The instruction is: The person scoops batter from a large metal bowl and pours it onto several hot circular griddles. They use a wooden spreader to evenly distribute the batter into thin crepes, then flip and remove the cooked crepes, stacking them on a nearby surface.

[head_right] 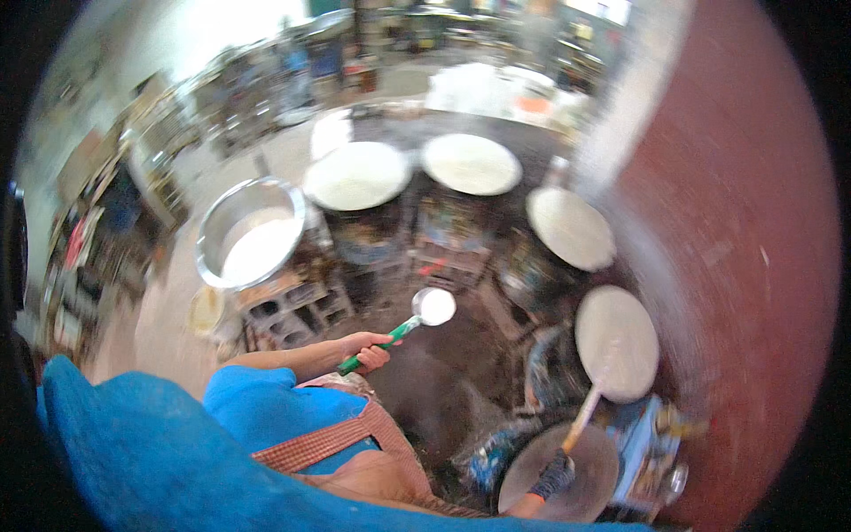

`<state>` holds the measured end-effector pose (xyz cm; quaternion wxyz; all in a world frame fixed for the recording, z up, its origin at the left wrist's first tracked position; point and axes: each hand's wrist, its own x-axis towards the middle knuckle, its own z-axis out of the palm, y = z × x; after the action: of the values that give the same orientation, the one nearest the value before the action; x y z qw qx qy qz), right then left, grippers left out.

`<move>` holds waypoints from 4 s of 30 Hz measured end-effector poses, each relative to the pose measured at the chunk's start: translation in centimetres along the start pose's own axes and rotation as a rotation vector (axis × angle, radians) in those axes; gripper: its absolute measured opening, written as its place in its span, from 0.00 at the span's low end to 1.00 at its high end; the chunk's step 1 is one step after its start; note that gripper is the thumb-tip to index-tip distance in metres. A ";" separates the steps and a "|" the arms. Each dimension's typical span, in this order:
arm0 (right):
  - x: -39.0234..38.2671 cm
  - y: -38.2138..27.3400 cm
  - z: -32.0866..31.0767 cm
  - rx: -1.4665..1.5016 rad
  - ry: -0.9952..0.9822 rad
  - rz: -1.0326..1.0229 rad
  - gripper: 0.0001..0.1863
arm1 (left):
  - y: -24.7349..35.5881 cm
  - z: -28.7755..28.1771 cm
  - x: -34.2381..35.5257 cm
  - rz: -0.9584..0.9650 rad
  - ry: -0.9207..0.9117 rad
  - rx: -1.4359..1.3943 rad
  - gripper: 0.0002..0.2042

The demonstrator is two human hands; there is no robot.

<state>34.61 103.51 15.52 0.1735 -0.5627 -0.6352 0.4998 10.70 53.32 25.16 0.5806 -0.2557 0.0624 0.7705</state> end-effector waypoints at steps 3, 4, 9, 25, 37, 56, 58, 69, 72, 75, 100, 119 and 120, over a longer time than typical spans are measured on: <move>-4.9 -6.6 16.4 -0.054 -0.425 -0.463 0.14 | 1.9 -3.1 -10.2 0.333 -0.187 0.071 0.14; -7.5 -9.2 22.0 0.012 -0.564 -0.624 0.14 | 2.6 -4.2 -13.4 0.467 -0.205 0.120 0.18; -27.6 -23.1 46.0 -0.513 -0.938 -1.178 0.17 | 11.3 -12.2 -29.3 1.003 0.106 0.480 0.26; -54.4 -21.4 70.0 -1.126 -1.075 -1.724 0.18 | 32.9 -37.5 -38.9 0.793 0.995 0.251 0.14; -52.8 -24.4 60.7 -0.764 -0.878 -1.554 0.17 | 32.1 -13.7 -48.5 0.918 0.413 -0.031 0.10; -52.2 -27.2 65.2 -0.206 -1.273 -1.111 0.13 | 31.7 -4.3 -55.7 0.856 0.309 0.159 0.14; -50.2 -25.1 63.4 -0.298 -1.208 -1.164 0.15 | 32.6 -6.9 -54.9 0.683 0.166 -0.091 0.13; -46.7 -19.8 54.9 -0.444 -0.847 -0.977 0.15 | 36.4 -1.0 -43.9 0.373 0.170 -0.096 0.11; -43.6 -19.2 47.4 -0.388 -0.726 -0.796 0.17 | 35.0 3.5 -39.0 0.441 0.308 0.496 0.13; -40.4 -18.3 40.3 -0.121 -0.613 -0.641 0.17 | 32.2 7.3 -30.0 0.324 0.056 0.826 0.07; -29.8 7.0 4.4 -0.507 0.837 0.218 0.18 | -26.7 10.5 41.8 -0.676 -0.396 1.903 0.30; -11.7 6.1 2.5 0.110 1.023 0.268 0.17 | -20.3 16.6 49.4 0.015 -0.875 2.258 0.32; -11.3 5.8 2.3 -0.193 0.973 0.315 0.17 | -17.6 15.4 48.6 0.068 -0.930 2.264 0.32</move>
<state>39.40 91.66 13.53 0.3189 -0.8321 -0.4317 0.1395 12.57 106.90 19.31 0.4216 0.6950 0.4907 0.3138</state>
